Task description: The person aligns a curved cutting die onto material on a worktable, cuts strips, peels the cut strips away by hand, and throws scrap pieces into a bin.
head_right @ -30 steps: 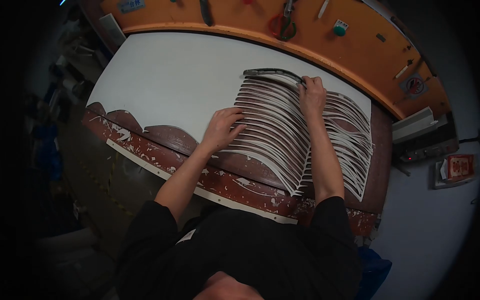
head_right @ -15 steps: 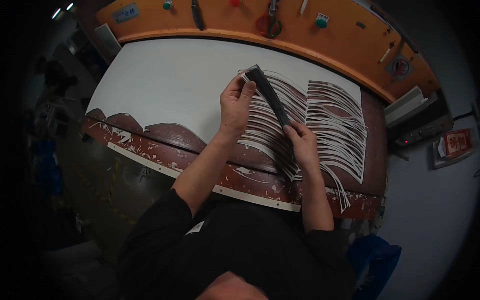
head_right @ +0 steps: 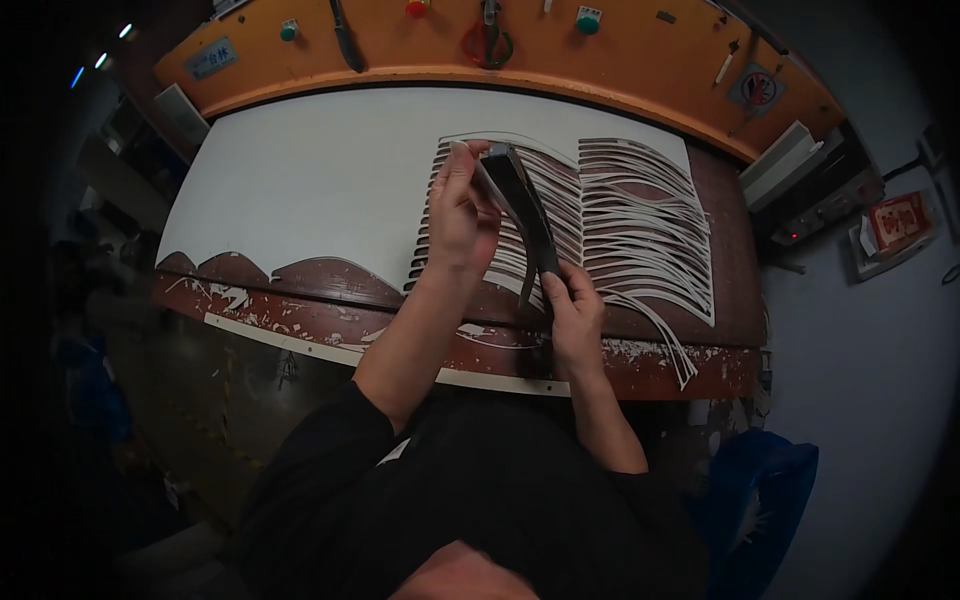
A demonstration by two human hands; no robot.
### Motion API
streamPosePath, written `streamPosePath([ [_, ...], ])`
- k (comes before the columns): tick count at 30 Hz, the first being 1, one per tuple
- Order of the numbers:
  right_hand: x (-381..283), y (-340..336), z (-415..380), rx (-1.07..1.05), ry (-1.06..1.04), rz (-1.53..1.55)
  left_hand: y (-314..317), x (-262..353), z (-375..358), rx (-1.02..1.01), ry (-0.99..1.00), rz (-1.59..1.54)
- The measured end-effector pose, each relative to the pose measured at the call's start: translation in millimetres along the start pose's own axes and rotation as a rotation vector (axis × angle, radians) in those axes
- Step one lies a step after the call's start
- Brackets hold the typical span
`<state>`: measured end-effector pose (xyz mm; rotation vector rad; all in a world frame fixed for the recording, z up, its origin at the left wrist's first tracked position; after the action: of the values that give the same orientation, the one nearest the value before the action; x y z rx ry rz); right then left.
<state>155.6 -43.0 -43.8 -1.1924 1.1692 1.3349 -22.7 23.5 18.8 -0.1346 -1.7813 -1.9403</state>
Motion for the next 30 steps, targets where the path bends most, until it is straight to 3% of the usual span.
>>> streamPosePath([
  [3,-16,-6,-7,-0.047,-0.179,-0.094,-16,9,11,0.125,-0.022,0.039],
  [6,-26,-36,-6,0.027,-0.144,0.016,-55,38,35,0.356,0.083,-0.015],
  [8,-24,-75,3,0.137,-0.06,0.036,-66,64,40,0.365,0.079,0.049],
  [12,9,-180,38,0.449,-0.12,-0.56,-88,82,36,0.271,-0.016,0.135],
  [15,11,-219,55,0.474,-0.12,-1.119,-111,83,38,0.353,-0.02,0.112],
  [18,33,-236,73,0.421,-0.051,-1.329,-130,83,48,0.357,-0.044,0.114],
  [22,9,-158,111,0.441,-0.465,-1.328,-162,74,67,0.36,-0.05,0.215],
  [26,7,-49,182,0.001,-0.537,-0.894,-159,61,64,0.362,-0.007,0.706],
  [27,12,-23,203,-0.077,-0.548,-0.907,-178,57,65,0.329,0.055,0.88],
  [30,42,28,264,-0.177,-0.602,-0.976,-182,55,60,0.25,0.105,0.93],
])
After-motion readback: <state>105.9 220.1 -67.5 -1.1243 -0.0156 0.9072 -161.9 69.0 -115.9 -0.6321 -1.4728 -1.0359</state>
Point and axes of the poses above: each hand's wrist, its own z-axis towards the middle knuckle, its own y-axis out of the palm, x = y × z, the point moved 3 cm from there along z, towards the middle knuckle, and after that the axes turned 4 degrees about -y, right-handed, at the moved point
